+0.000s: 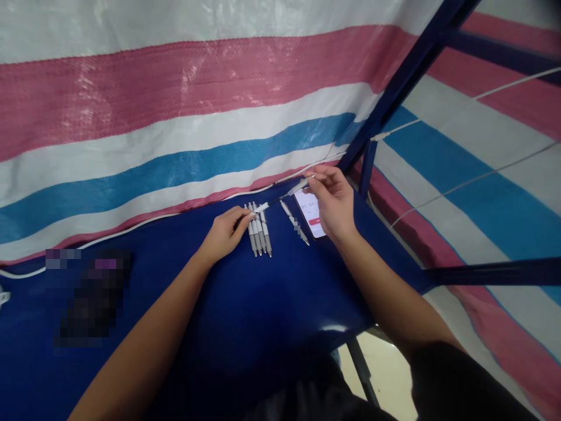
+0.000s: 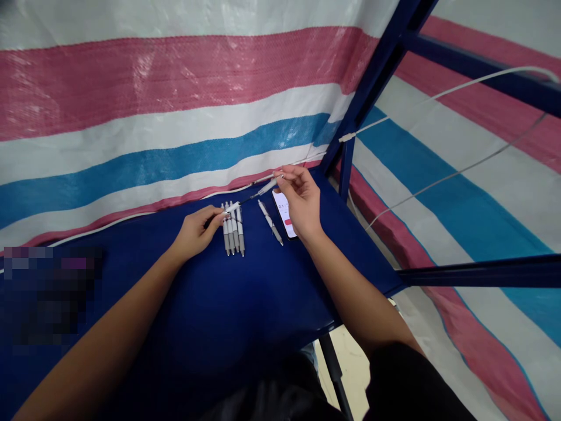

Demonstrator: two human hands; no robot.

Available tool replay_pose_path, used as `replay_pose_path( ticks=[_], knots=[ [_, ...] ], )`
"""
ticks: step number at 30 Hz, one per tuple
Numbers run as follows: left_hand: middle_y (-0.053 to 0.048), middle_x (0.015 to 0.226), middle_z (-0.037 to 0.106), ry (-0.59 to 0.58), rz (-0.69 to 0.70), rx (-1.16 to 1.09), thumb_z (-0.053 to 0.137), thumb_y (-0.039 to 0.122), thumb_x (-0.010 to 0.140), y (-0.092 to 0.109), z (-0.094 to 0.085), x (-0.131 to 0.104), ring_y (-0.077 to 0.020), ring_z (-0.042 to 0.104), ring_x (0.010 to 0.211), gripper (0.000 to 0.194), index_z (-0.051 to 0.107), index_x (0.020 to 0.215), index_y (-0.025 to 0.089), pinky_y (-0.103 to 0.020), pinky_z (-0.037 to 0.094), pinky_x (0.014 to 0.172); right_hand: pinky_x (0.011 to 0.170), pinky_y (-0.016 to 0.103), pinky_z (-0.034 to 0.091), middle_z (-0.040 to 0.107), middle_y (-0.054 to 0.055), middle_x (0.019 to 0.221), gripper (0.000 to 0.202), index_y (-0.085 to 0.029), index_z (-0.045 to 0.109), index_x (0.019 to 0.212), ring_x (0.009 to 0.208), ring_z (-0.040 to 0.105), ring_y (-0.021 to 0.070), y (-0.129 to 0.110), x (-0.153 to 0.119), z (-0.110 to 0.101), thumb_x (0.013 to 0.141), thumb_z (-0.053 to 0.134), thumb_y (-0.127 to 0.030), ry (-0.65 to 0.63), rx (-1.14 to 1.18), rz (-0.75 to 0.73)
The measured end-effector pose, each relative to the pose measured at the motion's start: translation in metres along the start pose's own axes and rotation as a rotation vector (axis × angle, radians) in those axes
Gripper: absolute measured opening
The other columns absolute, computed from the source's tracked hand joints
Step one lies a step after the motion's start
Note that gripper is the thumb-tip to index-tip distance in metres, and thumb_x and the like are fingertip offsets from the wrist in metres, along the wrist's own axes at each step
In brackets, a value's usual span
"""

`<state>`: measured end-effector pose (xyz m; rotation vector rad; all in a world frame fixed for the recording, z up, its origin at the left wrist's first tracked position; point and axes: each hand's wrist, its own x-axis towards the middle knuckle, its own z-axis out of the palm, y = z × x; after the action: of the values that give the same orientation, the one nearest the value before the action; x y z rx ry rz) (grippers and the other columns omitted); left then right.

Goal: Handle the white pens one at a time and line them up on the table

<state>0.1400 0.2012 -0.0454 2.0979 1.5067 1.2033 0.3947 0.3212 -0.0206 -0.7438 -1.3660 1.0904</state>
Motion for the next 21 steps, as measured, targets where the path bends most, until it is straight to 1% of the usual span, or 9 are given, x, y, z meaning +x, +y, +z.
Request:
replay_pose_path(
  ticks=[4, 8, 11, 14, 16, 19, 21],
  knots=[
    [-0.001, 0.084, 0.068, 0.007, -0.005, -0.003, 0.058, 0.036, 0.113, 0.001, 0.001, 0.000, -0.0152, 0.064, 0.075, 0.024, 0.075, 0.107, 0.020, -0.029, 0.049, 0.071, 0.095, 0.043, 0.065, 0.079, 0.007, 0.116, 0.029, -0.027, 0.063, 0.111, 0.113, 0.075, 0.0247, -0.003, -0.002, 0.002, 0.090, 0.079, -0.040, -0.046, 0.013, 0.035],
    [-0.001, 0.083, 0.066, -0.001, 0.017, -0.002, 0.058, 0.032, 0.112, 0.002, 0.001, 0.000, -0.0147, 0.062, 0.072, 0.022, 0.075, 0.106, 0.020, -0.029, 0.049, 0.070, 0.098, 0.046, 0.065, 0.080, 0.006, 0.113, 0.030, -0.026, 0.066, 0.106, 0.107, 0.076, 0.0242, -0.005, -0.007, 0.006, 0.086, 0.084, -0.041, -0.209, 0.011, 0.164],
    [-0.002, 0.085, 0.067, 0.014, 0.035, 0.000, 0.056, 0.030, 0.112, 0.001, 0.000, 0.000, -0.0149, 0.063, 0.075, 0.022, 0.075, 0.109, 0.019, -0.029, 0.050, 0.073, 0.094, 0.046, 0.066, 0.080, 0.006, 0.109, 0.028, -0.025, 0.069, 0.103, 0.102, 0.077, 0.0230, -0.007, -0.010, 0.008, 0.087, 0.085, -0.041, -0.292, 0.040, 0.220],
    [-0.002, 0.086, 0.069, 0.029, 0.035, -0.004, 0.057, 0.029, 0.112, 0.000, 0.000, 0.000, -0.0154, 0.063, 0.075, 0.021, 0.075, 0.108, 0.020, -0.030, 0.051, 0.073, 0.089, 0.043, 0.066, 0.079, 0.004, 0.104, 0.027, -0.023, 0.071, 0.098, 0.094, 0.077, 0.0208, -0.010, -0.010, 0.007, 0.085, 0.087, -0.041, -0.327, 0.041, 0.230],
    [-0.002, 0.086, 0.069, 0.026, 0.033, -0.004, 0.058, 0.029, 0.112, -0.001, 0.000, 0.000, -0.0157, 0.063, 0.075, 0.020, 0.075, 0.108, 0.020, -0.030, 0.051, 0.072, 0.086, 0.041, 0.065, 0.075, 0.002, 0.094, 0.026, -0.023, 0.072, 0.098, 0.088, 0.077, 0.0195, -0.010, -0.009, 0.006, 0.086, 0.086, -0.042, -0.338, 0.023, 0.220],
    [-0.003, 0.090, 0.070, 0.039, 0.051, 0.026, 0.060, 0.029, 0.111, -0.002, 0.000, -0.002, -0.0174, 0.066, 0.081, 0.017, 0.075, 0.111, 0.021, -0.032, 0.053, 0.076, 0.076, 0.037, 0.061, 0.063, -0.003, 0.075, 0.024, -0.023, 0.071, 0.102, 0.079, 0.076, 0.0187, -0.007, -0.010, 0.006, 0.092, 0.081, -0.044, -0.356, -0.004, 0.206],
    [-0.005, 0.095, 0.071, 0.061, 0.071, 0.053, 0.062, 0.029, 0.110, -0.003, 0.001, -0.003, -0.0188, 0.068, 0.088, 0.016, 0.074, 0.114, 0.021, -0.033, 0.054, 0.079, 0.069, 0.034, 0.057, 0.057, -0.005, 0.072, 0.025, -0.024, 0.068, 0.104, 0.073, 0.074, 0.0172, -0.004, -0.010, 0.006, 0.094, 0.079, -0.045, -0.372, -0.025, 0.199]
  ],
)
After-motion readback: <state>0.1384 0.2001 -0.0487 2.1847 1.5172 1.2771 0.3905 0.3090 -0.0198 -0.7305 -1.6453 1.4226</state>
